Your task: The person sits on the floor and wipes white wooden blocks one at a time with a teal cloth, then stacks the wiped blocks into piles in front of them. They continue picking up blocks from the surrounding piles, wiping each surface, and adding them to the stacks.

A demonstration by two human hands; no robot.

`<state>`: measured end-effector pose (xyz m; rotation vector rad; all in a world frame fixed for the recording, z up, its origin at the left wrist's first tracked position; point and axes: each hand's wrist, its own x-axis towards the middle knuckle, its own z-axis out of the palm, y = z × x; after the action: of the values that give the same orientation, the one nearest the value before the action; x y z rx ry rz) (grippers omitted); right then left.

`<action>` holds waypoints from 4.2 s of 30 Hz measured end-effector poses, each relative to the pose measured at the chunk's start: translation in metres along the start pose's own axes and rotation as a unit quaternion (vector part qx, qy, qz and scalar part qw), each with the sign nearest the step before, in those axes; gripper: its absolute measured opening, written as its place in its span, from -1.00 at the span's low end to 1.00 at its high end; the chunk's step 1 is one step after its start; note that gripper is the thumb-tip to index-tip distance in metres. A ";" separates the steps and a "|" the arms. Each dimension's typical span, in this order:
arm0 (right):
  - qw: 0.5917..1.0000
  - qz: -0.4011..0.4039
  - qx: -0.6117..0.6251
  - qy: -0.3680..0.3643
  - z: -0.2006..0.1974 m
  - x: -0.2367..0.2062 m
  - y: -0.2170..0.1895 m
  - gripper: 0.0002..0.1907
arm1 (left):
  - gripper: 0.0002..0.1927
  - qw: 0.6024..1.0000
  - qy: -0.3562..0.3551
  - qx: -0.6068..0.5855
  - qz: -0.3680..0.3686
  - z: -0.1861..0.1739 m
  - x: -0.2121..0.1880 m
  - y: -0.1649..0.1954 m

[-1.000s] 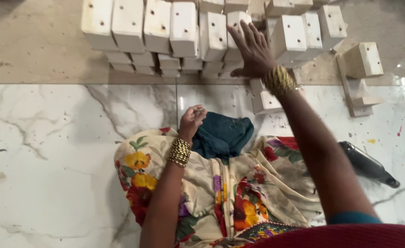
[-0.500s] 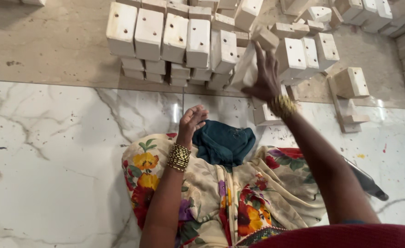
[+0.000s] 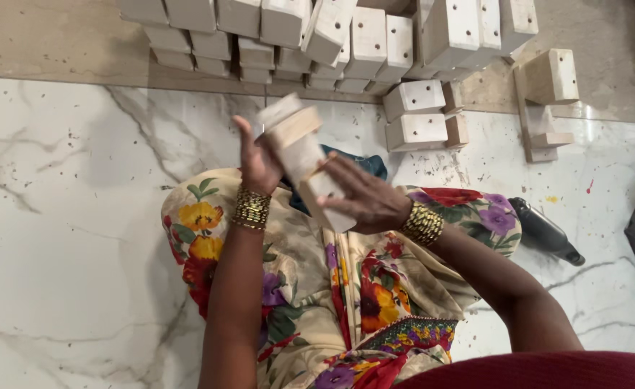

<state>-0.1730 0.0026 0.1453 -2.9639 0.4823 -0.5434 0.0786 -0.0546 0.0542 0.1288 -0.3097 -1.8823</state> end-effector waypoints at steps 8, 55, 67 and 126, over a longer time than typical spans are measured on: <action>0.958 0.286 -0.002 0.024 0.046 0.009 0.040 0.14 | -0.35 0.904 0.163 0.187 0.347 0.001 -0.009 0.043; 0.950 0.249 -0.001 0.188 0.055 -0.010 -0.016 -0.71 | -0.34 0.885 0.102 0.343 0.299 0.003 -0.002 -0.010; 0.850 0.366 0.212 0.316 0.044 0.090 0.001 -0.69 | -0.10 0.814 0.029 0.525 0.245 0.037 -0.013 -0.022; 0.383 0.691 0.432 0.435 -0.052 -0.129 0.180 -0.55 | -0.41 0.542 -0.147 0.819 -0.120 -0.024 -0.006 -0.122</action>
<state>-0.3581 -0.1282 0.1250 -0.4022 1.6364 -1.2803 -0.0253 -0.0163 -0.0032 1.1468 -2.3209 -1.1632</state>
